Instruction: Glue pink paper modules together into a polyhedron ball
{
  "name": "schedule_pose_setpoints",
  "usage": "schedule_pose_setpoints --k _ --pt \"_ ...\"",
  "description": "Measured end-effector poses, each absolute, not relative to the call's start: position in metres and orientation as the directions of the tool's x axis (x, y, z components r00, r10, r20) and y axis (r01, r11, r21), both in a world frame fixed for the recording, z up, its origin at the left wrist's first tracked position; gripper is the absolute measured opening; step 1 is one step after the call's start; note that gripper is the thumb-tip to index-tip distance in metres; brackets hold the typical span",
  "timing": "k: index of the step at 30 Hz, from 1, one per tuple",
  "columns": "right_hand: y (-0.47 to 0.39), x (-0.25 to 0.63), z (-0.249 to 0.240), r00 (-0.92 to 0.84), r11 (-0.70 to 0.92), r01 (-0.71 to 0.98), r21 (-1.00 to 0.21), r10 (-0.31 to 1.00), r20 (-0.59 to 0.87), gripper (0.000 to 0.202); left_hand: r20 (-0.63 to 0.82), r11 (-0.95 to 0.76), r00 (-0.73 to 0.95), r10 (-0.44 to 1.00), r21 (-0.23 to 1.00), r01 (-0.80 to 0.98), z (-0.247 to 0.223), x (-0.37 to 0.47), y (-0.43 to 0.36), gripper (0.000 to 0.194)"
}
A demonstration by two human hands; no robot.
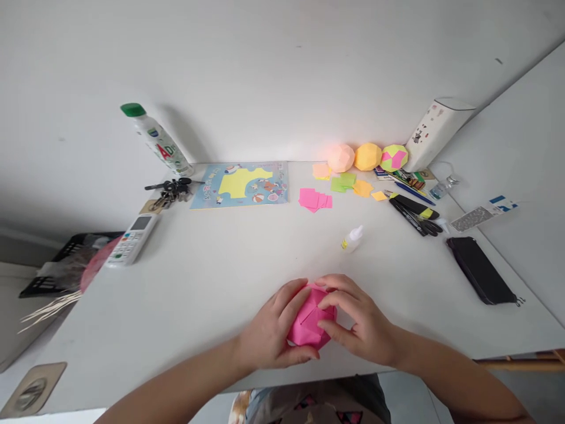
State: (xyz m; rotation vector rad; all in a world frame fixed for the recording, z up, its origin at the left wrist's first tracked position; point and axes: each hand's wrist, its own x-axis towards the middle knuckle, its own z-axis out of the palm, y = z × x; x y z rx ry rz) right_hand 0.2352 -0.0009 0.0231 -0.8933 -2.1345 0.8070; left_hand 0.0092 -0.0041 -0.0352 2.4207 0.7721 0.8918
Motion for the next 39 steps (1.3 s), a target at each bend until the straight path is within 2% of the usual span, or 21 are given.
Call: schedule_pose_setpoints --k 7,11,17,25,39 --pt "-0.002 0.231 0.024 -0.474 0.383 0.316 -0.868 0.856 0.206 0.008 0.453 -0.744 0.625 0.636 0.574 0.342 -0.031 0.012 -0.003 0.090" --pt "-0.004 0.229 0.027 -0.450 0.332 0.293 -0.897 0.875 0.177 0.012 0.450 -0.744 0.624 0.639 0.568 0.352 -0.032 0.014 -0.003 0.091" --pt "-0.005 0.227 0.029 -0.465 0.454 0.290 -0.842 0.836 0.291 0.009 0.468 -0.768 0.634 0.615 0.536 0.350 -0.033 0.016 -0.002 0.089" --pt "-0.002 0.227 0.029 -0.524 0.683 0.247 -0.687 0.691 0.498 0.013 0.475 -0.756 0.609 0.635 0.545 0.363 -0.034 0.015 -0.002 0.086" --pt "-0.001 0.224 0.030 -0.483 0.631 0.221 -0.743 0.733 0.479 0.015 0.488 -0.760 0.601 0.633 0.539 0.364 -0.033 0.017 -0.003 0.084"
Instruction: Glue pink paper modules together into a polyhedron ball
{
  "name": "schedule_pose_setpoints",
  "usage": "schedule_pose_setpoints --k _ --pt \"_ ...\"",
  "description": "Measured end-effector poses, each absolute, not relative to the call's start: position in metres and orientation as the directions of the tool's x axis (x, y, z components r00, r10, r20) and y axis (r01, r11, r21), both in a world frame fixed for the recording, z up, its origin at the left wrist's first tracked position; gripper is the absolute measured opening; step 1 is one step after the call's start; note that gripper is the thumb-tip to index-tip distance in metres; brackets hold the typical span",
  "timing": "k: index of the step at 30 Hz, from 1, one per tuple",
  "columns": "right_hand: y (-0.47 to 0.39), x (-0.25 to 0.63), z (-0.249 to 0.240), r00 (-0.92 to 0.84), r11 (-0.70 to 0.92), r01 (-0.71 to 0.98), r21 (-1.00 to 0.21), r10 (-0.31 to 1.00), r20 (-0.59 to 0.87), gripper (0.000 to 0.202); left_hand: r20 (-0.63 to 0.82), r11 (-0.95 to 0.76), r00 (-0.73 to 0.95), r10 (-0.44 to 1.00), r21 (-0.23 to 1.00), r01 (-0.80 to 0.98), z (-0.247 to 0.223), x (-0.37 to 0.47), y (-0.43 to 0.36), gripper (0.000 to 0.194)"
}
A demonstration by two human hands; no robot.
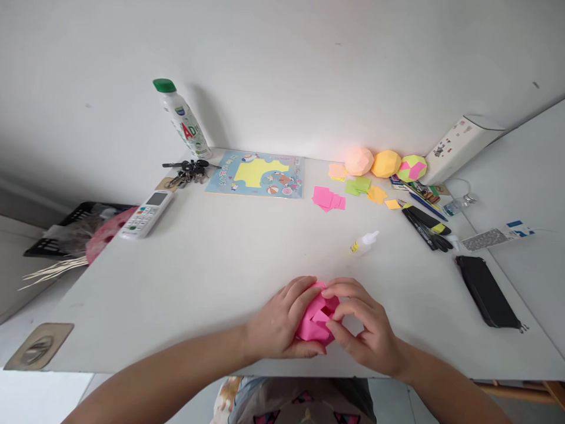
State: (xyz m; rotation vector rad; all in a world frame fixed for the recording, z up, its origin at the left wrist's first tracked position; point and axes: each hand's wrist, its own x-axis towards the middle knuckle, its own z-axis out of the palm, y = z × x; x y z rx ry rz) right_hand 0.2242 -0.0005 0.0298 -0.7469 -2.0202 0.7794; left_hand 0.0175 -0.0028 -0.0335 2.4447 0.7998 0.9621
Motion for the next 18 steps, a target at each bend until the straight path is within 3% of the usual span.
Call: schedule_pose_setpoints --k 18 --pt "-0.009 0.215 0.030 -0.472 0.573 0.209 -0.792 0.768 0.432 0.020 0.496 -0.746 0.587 0.640 0.583 0.321 -0.026 0.028 -0.014 0.093"
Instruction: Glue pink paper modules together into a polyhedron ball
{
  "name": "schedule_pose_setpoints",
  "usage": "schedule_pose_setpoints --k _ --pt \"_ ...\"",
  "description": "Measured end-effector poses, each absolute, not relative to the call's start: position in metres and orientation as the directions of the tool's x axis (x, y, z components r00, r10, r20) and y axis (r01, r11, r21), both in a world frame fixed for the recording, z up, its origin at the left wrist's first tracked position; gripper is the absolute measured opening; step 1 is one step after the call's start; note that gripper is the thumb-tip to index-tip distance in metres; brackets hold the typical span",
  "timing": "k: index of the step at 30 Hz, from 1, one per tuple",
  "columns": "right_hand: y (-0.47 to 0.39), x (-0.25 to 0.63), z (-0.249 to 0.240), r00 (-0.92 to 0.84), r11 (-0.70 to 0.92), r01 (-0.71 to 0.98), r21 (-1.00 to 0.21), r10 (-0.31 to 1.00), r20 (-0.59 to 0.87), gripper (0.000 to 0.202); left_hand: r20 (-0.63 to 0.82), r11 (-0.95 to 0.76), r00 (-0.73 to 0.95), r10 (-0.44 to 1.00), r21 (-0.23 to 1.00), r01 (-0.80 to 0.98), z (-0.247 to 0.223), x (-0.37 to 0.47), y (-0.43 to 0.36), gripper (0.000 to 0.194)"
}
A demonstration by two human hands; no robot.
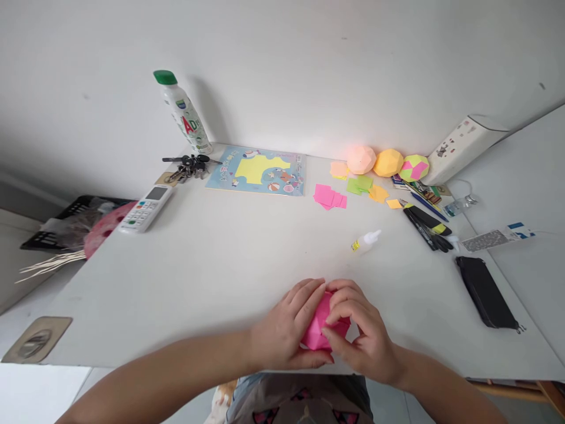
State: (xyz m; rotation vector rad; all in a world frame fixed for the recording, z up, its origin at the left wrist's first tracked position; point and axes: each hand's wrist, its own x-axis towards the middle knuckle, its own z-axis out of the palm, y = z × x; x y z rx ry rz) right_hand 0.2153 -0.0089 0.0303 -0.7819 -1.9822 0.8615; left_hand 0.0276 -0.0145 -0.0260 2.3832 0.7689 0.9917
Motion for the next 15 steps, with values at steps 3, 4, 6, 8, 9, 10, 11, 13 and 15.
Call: schedule_pose_setpoints --k 3,4,6,8,9,10,11,13,15 --pt "-0.0088 0.2148 0.0305 -0.492 0.576 0.213 -0.789 0.761 0.423 0.020 0.500 -0.751 0.592 0.633 0.583 0.311 -0.0275 0.0276 -0.0142 0.091" --pt "-0.0088 0.2147 0.0303 -0.495 0.574 0.213 -0.791 0.761 0.420 0.020 0.496 -0.751 0.595 0.632 0.581 0.314 -0.0278 0.0275 -0.0141 0.091" --pt "-0.0088 0.2147 0.0297 -0.496 0.572 0.215 -0.792 0.762 0.416 0.019 0.493 -0.755 0.601 0.629 0.572 0.321 -0.0279 0.0273 -0.0139 0.091" --pt "-0.0086 0.2148 0.0293 -0.496 0.572 0.221 -0.790 0.763 0.414 0.018 0.494 -0.758 0.602 0.627 0.563 0.328 -0.0278 0.0272 -0.0138 0.092" --pt "-0.0084 0.2147 0.0292 -0.497 0.573 0.224 -0.788 0.763 0.414 0.018 0.496 -0.760 0.601 0.627 0.560 0.331 -0.0279 0.0273 -0.0138 0.092" --pt "-0.0082 0.2146 0.0293 -0.496 0.575 0.226 -0.786 0.763 0.415 0.018 0.498 -0.760 0.598 0.628 0.557 0.334 -0.0280 0.0275 -0.0139 0.092" --pt "-0.0081 0.2143 0.0295 -0.495 0.576 0.228 -0.785 0.763 0.415 0.018 0.500 -0.761 0.597 0.628 0.556 0.335 -0.0282 0.0277 -0.0140 0.092" --pt "-0.0080 0.2136 0.0299 -0.495 0.578 0.233 -0.782 0.763 0.416 0.017 0.499 -0.759 0.595 0.630 0.557 0.337 -0.0287 0.0282 -0.0145 0.093" --pt "-0.0079 0.2129 0.0303 -0.494 0.583 0.235 -0.778 0.761 0.421 0.017 0.494 -0.757 0.597 0.631 0.561 0.335 -0.0292 0.0287 -0.0150 0.093"
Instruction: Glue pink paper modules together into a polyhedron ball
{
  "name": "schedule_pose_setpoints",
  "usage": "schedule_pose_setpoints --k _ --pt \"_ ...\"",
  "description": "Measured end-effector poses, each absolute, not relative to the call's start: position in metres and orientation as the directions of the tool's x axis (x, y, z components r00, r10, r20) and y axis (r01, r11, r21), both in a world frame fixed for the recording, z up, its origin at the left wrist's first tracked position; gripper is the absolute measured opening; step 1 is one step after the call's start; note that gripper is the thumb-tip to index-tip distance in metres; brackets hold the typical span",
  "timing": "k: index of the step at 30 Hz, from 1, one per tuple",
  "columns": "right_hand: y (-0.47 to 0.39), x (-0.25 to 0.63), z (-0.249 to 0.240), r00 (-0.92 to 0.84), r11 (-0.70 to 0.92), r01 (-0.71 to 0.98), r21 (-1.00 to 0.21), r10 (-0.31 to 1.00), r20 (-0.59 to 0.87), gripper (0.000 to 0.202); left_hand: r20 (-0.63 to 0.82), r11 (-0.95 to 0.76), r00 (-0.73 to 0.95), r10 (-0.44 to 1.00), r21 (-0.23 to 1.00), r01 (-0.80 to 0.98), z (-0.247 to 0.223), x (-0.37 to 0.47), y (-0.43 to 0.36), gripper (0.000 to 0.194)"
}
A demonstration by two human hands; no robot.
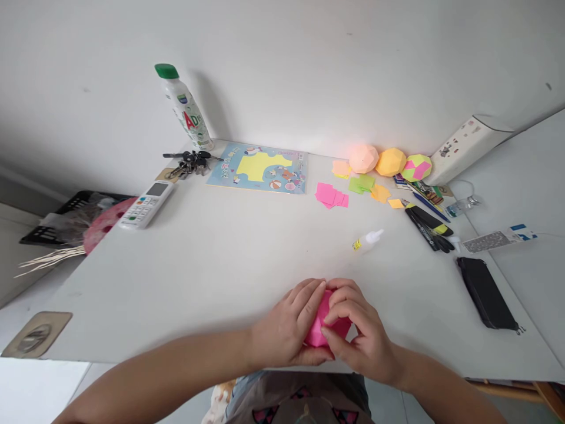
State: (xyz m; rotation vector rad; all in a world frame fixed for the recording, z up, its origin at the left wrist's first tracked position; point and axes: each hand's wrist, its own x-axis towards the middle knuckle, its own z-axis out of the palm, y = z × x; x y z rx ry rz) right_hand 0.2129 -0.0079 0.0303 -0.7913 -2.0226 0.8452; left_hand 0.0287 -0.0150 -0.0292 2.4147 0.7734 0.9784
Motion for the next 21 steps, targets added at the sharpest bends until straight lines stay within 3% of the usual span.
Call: schedule_pose_setpoints --k 8,15,19,21 --pt "-0.005 0.218 0.034 -0.522 0.563 0.221 -0.796 0.758 0.391 0.014 0.470 -0.738 0.612 0.636 0.603 0.303 -0.022 0.024 -0.009 0.085" --pt "0.001 0.229 0.032 -0.458 0.529 0.213 -0.822 0.797 0.394 0.016 0.446 -0.637 0.570 0.690 0.748 0.186 -0.009 0.013 -0.003 0.044" --pt "0.016 0.244 0.018 -0.160 0.559 0.368 -0.743 0.825 0.541 0.013 0.405 -0.576 0.547 0.733 0.797 0.181 -0.007 0.013 -0.007 0.035" --pt "0.029 0.255 0.006 0.073 0.467 0.466 -0.751 0.826 0.559 0.016 0.348 -0.506 0.526 0.776 0.841 0.190 -0.006 0.013 -0.008 0.028"
